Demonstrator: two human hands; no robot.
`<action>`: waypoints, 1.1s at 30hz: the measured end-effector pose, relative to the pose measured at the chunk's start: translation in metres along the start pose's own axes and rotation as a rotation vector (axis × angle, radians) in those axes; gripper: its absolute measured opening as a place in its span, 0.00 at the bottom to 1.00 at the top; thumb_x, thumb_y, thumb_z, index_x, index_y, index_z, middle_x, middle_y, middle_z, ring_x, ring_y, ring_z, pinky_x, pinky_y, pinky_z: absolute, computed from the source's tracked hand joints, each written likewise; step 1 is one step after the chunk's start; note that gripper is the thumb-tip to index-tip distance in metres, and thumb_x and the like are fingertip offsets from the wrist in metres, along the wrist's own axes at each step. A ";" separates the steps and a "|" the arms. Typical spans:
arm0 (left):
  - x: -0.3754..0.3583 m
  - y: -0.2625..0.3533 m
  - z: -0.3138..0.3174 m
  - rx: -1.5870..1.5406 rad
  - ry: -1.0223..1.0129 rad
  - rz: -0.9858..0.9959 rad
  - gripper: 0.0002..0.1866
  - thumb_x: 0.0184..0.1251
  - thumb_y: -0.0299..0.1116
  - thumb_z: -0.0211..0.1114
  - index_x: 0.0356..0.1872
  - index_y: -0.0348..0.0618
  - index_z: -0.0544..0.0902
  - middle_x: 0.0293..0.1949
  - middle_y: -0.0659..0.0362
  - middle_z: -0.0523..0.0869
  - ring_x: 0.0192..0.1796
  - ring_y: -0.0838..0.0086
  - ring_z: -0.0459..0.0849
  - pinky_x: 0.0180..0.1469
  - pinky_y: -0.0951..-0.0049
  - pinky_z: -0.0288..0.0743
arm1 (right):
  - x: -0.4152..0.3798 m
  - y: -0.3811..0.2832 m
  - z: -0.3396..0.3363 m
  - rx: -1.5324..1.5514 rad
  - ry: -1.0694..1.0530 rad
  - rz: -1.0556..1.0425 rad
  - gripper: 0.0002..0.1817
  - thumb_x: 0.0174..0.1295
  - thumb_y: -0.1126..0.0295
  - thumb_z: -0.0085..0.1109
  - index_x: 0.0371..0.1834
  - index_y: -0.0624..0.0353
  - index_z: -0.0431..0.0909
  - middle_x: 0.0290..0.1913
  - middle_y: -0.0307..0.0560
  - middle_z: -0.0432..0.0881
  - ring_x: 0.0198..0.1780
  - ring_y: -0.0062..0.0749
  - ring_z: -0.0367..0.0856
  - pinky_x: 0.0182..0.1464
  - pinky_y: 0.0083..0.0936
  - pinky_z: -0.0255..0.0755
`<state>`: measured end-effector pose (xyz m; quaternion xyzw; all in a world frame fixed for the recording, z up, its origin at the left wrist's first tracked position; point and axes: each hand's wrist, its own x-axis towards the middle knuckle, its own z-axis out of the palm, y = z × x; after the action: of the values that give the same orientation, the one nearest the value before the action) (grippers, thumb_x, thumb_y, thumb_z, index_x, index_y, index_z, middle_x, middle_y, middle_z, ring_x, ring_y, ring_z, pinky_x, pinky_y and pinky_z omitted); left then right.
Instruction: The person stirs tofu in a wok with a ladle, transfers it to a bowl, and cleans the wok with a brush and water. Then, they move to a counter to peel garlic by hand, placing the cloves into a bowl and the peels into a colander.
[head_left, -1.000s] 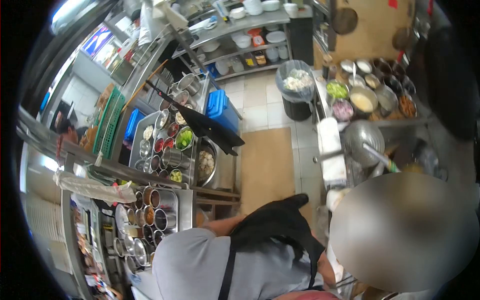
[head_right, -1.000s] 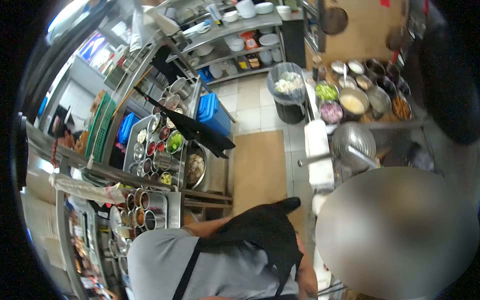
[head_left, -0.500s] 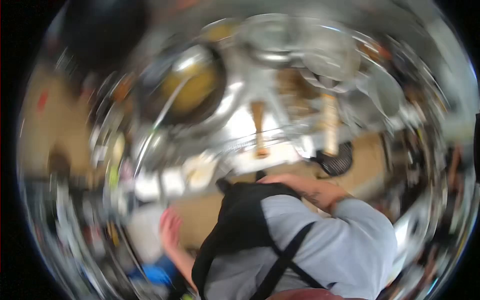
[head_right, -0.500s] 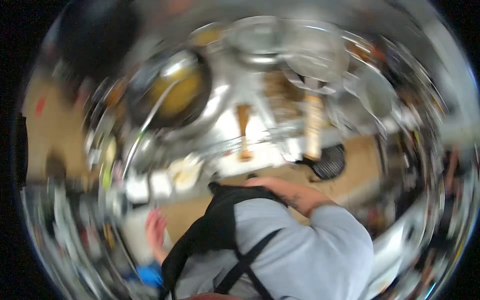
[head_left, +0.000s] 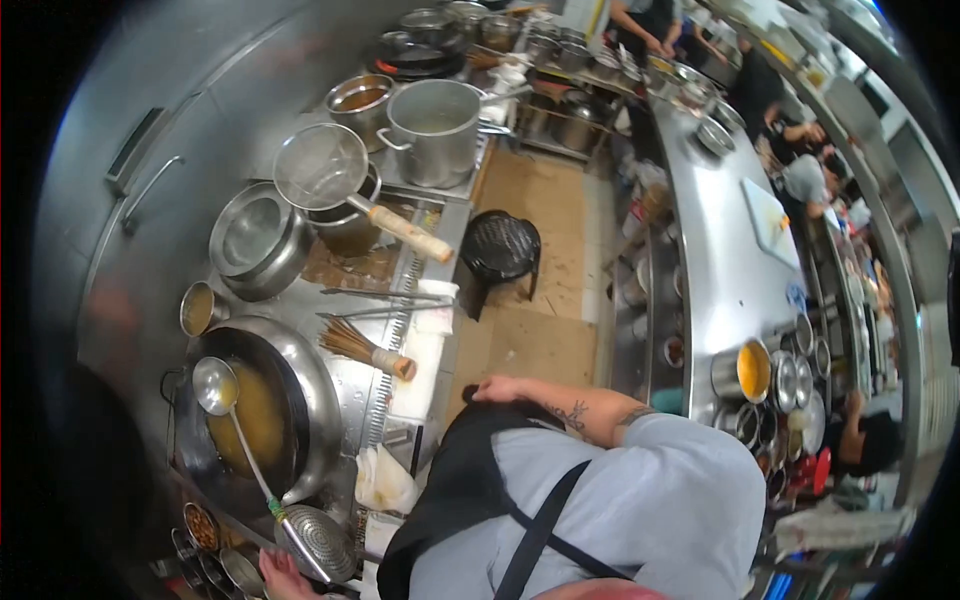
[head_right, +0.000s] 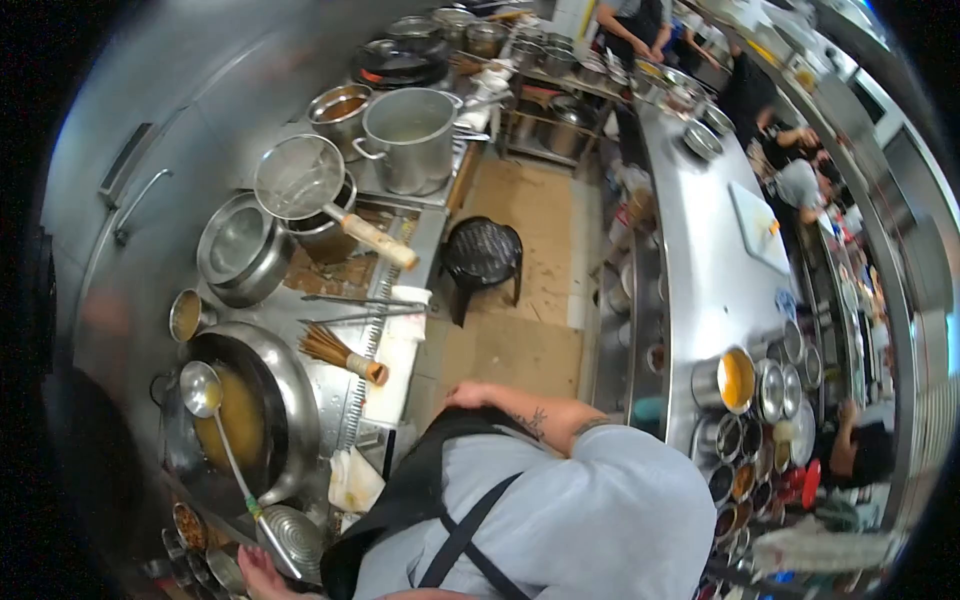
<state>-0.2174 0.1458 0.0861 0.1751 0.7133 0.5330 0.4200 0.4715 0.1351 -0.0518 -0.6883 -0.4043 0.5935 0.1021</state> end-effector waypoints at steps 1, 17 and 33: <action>0.011 -0.007 0.007 -0.050 -0.083 0.029 0.22 0.72 0.46 0.62 0.62 0.51 0.75 0.48 0.63 0.79 0.50 0.71 0.76 0.50 0.65 0.72 | -0.003 0.025 0.003 -0.014 0.092 0.007 0.23 0.64 0.47 0.59 0.41 0.59 0.86 0.38 0.52 0.85 0.41 0.38 0.83 0.42 0.38 0.78; -0.033 -0.004 0.079 0.108 -0.222 0.072 0.13 0.73 0.41 0.60 0.49 0.44 0.75 0.34 0.60 0.79 0.32 0.76 0.78 0.29 0.73 0.74 | -0.111 0.232 0.029 0.029 0.224 0.610 0.25 0.66 0.49 0.57 0.47 0.63 0.84 0.39 0.49 0.86 0.30 0.41 0.85 0.31 0.37 0.82; -0.231 -0.019 0.073 0.468 0.251 0.785 0.11 0.73 0.33 0.62 0.32 0.39 0.71 0.27 0.65 0.68 0.31 0.79 0.66 0.36 0.76 0.64 | -0.058 0.200 -0.090 -0.022 0.126 0.364 0.21 0.63 0.55 0.60 0.54 0.56 0.82 0.42 0.46 0.84 0.36 0.37 0.85 0.34 0.39 0.79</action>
<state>-0.0213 0.0223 0.1588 0.4558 0.7394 0.4933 0.0466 0.6417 -0.0042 -0.1085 -0.7869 -0.2725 0.5536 0.0105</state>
